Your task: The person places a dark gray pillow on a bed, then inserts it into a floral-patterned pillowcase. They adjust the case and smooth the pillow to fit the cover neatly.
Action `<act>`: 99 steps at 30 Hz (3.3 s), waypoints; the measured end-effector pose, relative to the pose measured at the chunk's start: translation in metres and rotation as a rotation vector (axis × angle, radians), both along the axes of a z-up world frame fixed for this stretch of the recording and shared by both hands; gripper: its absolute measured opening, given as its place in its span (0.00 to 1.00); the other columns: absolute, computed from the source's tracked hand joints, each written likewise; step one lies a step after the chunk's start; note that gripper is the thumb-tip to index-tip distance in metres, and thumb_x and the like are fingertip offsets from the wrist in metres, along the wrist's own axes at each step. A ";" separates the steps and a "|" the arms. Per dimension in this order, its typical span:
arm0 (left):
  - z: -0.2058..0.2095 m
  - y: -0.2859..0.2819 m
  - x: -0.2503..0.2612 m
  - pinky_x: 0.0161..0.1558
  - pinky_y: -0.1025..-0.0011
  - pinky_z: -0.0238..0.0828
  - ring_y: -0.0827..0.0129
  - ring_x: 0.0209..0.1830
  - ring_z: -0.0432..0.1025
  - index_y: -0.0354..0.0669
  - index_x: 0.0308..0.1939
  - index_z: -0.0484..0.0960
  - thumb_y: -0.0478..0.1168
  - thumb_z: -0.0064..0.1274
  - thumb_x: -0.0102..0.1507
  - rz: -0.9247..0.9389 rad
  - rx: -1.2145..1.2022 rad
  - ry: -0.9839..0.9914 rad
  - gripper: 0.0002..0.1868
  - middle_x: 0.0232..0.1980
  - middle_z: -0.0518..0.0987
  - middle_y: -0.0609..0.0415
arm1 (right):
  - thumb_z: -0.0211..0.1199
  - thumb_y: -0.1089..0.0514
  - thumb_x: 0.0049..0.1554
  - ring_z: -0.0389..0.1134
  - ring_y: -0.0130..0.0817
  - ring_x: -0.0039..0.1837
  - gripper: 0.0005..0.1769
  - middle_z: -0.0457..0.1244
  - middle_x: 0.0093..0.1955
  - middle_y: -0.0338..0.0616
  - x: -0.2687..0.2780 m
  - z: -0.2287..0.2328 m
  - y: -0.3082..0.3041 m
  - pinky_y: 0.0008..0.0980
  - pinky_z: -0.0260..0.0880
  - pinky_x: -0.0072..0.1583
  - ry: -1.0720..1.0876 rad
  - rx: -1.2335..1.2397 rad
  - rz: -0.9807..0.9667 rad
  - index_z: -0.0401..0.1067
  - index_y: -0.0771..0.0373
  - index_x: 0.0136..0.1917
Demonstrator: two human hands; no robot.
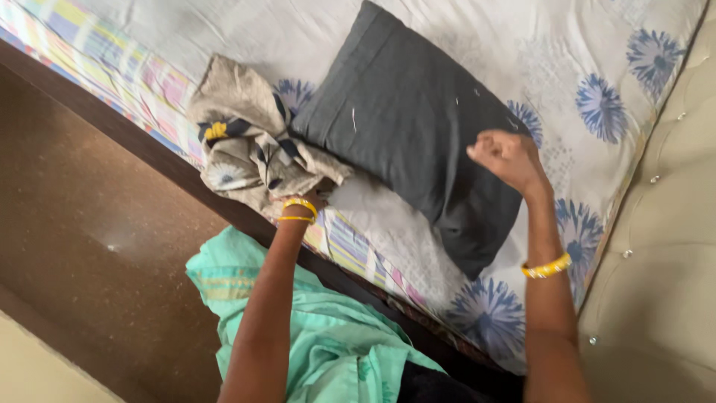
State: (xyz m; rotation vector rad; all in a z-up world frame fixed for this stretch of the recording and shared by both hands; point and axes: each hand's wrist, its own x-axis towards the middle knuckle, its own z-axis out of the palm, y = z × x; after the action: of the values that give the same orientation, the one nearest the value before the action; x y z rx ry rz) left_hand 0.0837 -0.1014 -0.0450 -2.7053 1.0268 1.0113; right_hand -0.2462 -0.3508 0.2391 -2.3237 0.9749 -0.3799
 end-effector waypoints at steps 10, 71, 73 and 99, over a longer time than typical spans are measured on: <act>0.029 0.002 -0.011 0.64 0.14 0.39 0.44 0.82 0.49 0.65 0.82 0.52 0.66 0.42 0.69 -0.060 0.136 -0.031 0.39 0.84 0.52 0.54 | 0.76 0.29 0.41 0.57 0.73 0.71 0.65 0.51 0.70 0.83 0.181 -0.078 0.024 0.55 0.63 0.63 0.390 -0.532 0.258 0.54 0.78 0.72; 0.029 0.028 -0.024 0.65 0.23 0.43 0.38 0.74 0.53 0.57 0.71 0.63 0.58 0.71 0.56 0.176 -0.348 -0.074 0.45 0.76 0.59 0.45 | 0.75 0.21 0.40 0.67 0.60 0.65 0.57 0.67 0.61 0.67 0.164 -0.134 -0.138 0.52 0.64 0.65 0.367 -0.276 0.012 0.72 0.72 0.62; 0.032 0.036 -0.058 0.79 0.42 0.56 0.40 0.78 0.64 0.56 0.70 0.78 0.61 0.53 0.72 0.183 -0.267 0.029 0.27 0.73 0.76 0.42 | 0.75 0.22 0.38 0.69 0.59 0.61 0.54 0.68 0.57 0.66 0.162 -0.133 -0.143 0.51 0.67 0.62 0.373 -0.203 0.011 0.75 0.71 0.58; 0.218 -0.040 -0.095 0.63 0.57 0.73 0.44 0.63 0.71 0.39 0.63 0.66 0.24 0.57 0.50 1.364 -1.343 1.187 0.37 0.64 0.73 0.39 | 0.61 0.59 0.43 0.64 0.20 0.51 0.19 0.64 0.47 0.28 0.020 0.003 0.015 0.22 0.65 0.57 -1.177 0.113 -0.336 0.69 0.68 0.49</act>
State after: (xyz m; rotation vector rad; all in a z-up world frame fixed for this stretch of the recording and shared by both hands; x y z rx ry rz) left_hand -0.0118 -0.1410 0.1727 -3.5255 -1.1789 3.3265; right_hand -0.2258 -0.3360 0.2419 -1.3768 0.6942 -1.5346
